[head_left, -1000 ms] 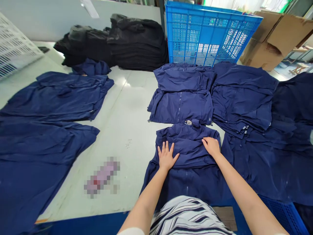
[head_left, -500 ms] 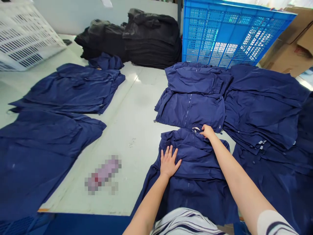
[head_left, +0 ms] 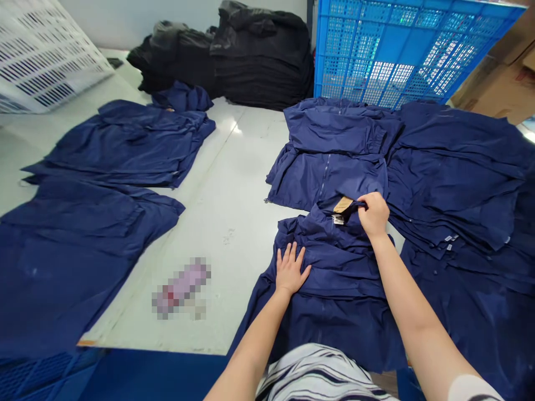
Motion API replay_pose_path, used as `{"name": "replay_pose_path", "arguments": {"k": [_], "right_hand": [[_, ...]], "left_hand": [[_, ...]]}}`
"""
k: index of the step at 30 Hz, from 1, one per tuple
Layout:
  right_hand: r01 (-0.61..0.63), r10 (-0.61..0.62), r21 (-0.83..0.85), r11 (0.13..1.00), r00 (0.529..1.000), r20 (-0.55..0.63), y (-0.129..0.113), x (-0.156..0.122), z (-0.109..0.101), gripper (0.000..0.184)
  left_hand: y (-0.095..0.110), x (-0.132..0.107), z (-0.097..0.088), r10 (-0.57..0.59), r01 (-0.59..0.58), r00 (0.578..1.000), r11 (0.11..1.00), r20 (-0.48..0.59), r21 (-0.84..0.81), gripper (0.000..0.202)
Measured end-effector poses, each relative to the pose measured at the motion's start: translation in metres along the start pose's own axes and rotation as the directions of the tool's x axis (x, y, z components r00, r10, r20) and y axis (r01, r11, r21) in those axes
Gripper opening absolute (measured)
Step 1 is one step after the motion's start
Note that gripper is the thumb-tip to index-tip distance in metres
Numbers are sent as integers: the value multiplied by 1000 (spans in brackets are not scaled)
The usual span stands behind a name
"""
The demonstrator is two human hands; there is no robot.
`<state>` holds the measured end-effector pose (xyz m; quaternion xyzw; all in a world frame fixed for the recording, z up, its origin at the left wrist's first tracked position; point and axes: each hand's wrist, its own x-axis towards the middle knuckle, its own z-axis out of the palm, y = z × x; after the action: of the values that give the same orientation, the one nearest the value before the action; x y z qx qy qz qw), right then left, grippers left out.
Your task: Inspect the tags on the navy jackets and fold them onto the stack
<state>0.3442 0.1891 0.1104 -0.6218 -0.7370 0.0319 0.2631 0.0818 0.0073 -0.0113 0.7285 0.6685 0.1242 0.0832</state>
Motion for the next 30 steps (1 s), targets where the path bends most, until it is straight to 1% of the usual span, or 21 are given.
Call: {"name": "replay_pose_path", "arguments": {"k": [1,2,5,6,7,9,11,13,14,15,16,17,18,19,20,22,24,26,27,28,30], "right_hand": [[10,-9,5,1000,999,-50,1,-2,-4,35],[23,-23,8,1000,999,-39,3,-5,-5,37],[34,-34,2,999,986,166,12,-15,4,37],[11,-10,-6,1000,976,215,14,-17,9,36],[-21,23,-12,1000,972,232,16,-19,13,34],[-79,78,0,997,980,182,15,-19,22,31],[-112,110,29,993,991,70,10,-12,29,38],[-151,151,26,988,988,-25,4,0,36,57],[-167,168,11,986,985,-30,2,9,39,65],[-179,179,-8,984,984,2,1,19,43,67],[-182,183,-24,983,981,59,1,30,46,62],[-176,179,-29,984,977,114,2,43,48,52],[-169,170,-19,985,976,139,4,58,49,41],[-161,159,8,987,980,124,7,72,50,34],[-149,145,49,988,987,75,10,86,50,32],[-95,101,151,984,994,-31,16,109,50,39],[-38,46,230,972,998,-29,21,118,50,53],[-14,10,269,963,1000,16,24,108,51,70],[-9,3,278,961,1000,22,26,95,51,73],[-3,-3,284,959,1000,21,27,77,51,70],[16,-22,294,956,1000,17,30,31,48,53]], "left_hand": [[0,0,0,0,0,1000,1000,-3,-2,63],[0,0,0,-1,1,1000,1000,-5,-4,63],[0,0,1,-5,5,1000,1000,-12,-22,62],[0,0,1,-4,4,1000,1000,-14,-30,62],[0,0,2,-3,2,1000,999,-15,-37,62],[-1,0,2,1,-2,1000,999,-19,-43,61],[-1,0,3,3,-3,1000,999,-23,-36,61],[-1,0,3,3,-3,1000,1000,-23,-23,61],[-2,0,4,3,-3,1000,1000,-22,-18,61],[-2,-1,4,3,-3,1000,1000,-21,-16,61],[-2,-1,4,3,-3,1000,1000,-19,-16,61],[-2,-1,4,3,-3,1000,1000,-17,-17,62],[-3,-1,4,3,-3,1000,1000,-16,-18,62],[-3,-1,3,2,-2,1000,1000,-15,-18,62],[-3,-1,3,1,-1,1000,1000,-13,-16,62],[-3,-1,2,-1,1,1000,1000,-9,-13,62],[-3,-1,2,-3,3,1000,1000,-4,-5,62],[-2,-1,1,-5,5,1000,1000,0,12,63],[-2,-1,1,-7,7,1000,1000,3,25,63],[-1,0,2,-10,10,1000,999,5,38,63],[0,0,2,-18,18,1000,998,10,65,64]]}}
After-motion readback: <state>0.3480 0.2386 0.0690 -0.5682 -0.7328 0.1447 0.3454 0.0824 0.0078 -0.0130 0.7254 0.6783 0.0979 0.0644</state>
